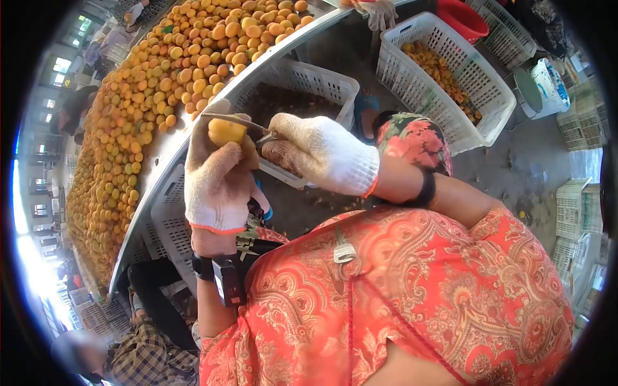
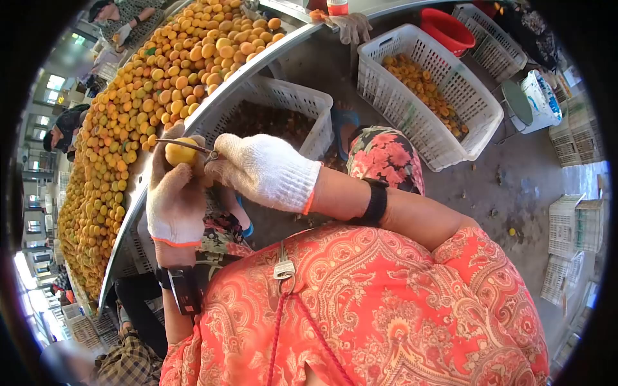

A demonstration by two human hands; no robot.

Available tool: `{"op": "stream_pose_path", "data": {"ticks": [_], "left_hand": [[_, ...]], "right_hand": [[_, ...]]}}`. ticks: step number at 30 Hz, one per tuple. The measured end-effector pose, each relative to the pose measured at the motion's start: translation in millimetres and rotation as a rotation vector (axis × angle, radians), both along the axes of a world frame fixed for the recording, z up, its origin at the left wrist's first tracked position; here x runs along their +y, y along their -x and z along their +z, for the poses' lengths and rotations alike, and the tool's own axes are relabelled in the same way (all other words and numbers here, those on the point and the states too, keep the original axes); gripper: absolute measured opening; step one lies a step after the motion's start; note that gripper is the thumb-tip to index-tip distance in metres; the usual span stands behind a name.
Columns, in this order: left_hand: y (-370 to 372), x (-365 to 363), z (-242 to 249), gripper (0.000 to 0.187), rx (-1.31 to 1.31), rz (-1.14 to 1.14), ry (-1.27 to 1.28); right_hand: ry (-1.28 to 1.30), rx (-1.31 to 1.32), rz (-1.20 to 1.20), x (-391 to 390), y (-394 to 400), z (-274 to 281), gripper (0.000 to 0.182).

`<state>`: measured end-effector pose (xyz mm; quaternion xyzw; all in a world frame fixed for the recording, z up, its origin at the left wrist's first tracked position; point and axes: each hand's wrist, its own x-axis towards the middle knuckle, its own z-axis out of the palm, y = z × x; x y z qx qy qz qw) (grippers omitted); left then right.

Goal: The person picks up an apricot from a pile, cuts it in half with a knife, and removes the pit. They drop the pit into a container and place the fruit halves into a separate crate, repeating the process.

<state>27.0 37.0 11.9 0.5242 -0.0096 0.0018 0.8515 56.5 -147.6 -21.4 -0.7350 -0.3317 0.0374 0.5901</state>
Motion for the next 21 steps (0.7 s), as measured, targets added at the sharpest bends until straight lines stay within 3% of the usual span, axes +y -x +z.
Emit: {"op": "stream_pose_path", "data": {"ticks": [7, 10, 21], "left_hand": [[23, 11, 11, 0.055, -0.011, 0.045, -0.059], [31, 4, 20, 0.051, 0.015, 0.152, -0.086], [32, -1, 26, 0.047, 0.005, 0.177, -0.219]], "right_hand": [[0.124, -0.164, -0.048, 9, 21, 16, 0.023], [0.247, -0.102, -0.047, 9, 25, 25, 0.021], [0.285, -0.118, -0.093, 8, 28, 22, 0.018]]}}
